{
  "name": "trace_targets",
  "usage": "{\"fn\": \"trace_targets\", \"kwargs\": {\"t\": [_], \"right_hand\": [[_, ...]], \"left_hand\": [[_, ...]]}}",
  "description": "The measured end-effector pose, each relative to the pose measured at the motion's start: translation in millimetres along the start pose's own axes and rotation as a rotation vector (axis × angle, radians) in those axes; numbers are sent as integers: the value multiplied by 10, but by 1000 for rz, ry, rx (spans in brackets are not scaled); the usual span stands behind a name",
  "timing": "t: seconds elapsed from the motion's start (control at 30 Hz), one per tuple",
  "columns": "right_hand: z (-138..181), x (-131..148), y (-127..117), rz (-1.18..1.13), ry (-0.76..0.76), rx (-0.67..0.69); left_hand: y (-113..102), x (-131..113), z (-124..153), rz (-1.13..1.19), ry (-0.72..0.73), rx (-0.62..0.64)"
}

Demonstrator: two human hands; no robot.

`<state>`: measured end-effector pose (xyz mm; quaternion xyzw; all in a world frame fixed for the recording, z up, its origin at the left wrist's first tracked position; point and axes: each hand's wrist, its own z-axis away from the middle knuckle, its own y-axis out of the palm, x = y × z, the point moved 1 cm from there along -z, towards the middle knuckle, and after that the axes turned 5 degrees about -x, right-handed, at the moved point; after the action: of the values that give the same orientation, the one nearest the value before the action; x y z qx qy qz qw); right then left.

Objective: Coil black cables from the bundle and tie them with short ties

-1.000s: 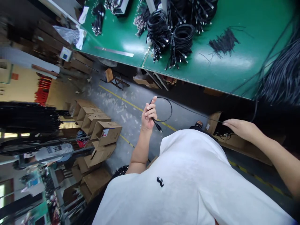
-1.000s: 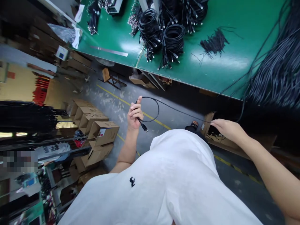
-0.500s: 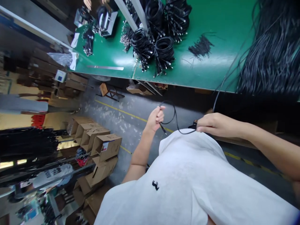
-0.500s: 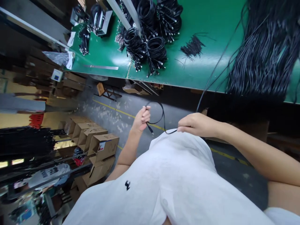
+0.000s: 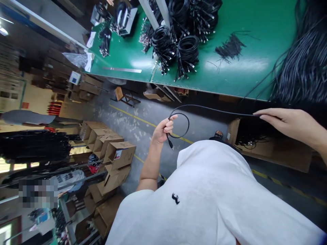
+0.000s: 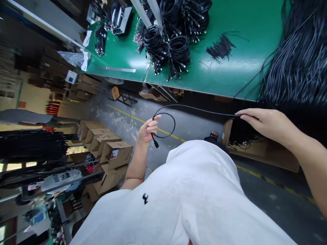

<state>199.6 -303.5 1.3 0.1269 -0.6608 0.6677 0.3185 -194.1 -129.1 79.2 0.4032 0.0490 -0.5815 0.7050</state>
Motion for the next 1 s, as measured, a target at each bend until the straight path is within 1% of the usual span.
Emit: {"fn": "trace_targets", "kwargs": {"t": [0.03,0.1,0.17,0.2,0.3,0.37,0.43,0.5,0.6,0.67,0.73,0.77,0.83,0.87,0.9,0.93,0.97,1.0], "right_hand": [[-35,56,27,24,-25,23],[-139,187,130,75,-25,142],[-279,365,281,97,-25,262],[-353,471,360,86,-39,291],[-535,801,543,-51,-139,287],[-589,980,585,-197,-256,252],[-598,1102,571,-292,-378,175],[-597,1180,545,-296,-451,118],[-642,1261,553,-265,-471,143],[-711,1251,599,-305,-459,187],[-777,1091,669,-396,-393,232],[-789,931,710,-441,-323,241],[-732,460,793,-461,-133,200],[-651,181,831,-426,-34,156],[-537,-93,864,-351,29,110],[-396,-333,891,-255,50,81],[-239,-516,910,-160,50,70],[-76,-618,917,-70,18,67]], "left_hand": [[18,34,-6,-18,-28,13],[56,128,-21,-58,-70,34],[99,252,-35,-117,-127,69],[123,317,-39,-150,-156,105],[187,469,-38,-234,-208,252],[214,517,-27,-254,-208,301],[226,536,-13,-263,-204,275],[233,553,0,-284,-217,233],[250,597,8,-305,-251,223],[257,615,7,-274,-245,213],[245,590,9,-215,-201,166],[228,553,14,-176,-156,130],[172,429,30,-88,-24,48],[134,350,39,-42,51,11],[91,269,47,0,110,-19],[46,196,49,32,143,-45],[3,138,43,56,147,-68],[-33,101,28,72,126,-90]]}}
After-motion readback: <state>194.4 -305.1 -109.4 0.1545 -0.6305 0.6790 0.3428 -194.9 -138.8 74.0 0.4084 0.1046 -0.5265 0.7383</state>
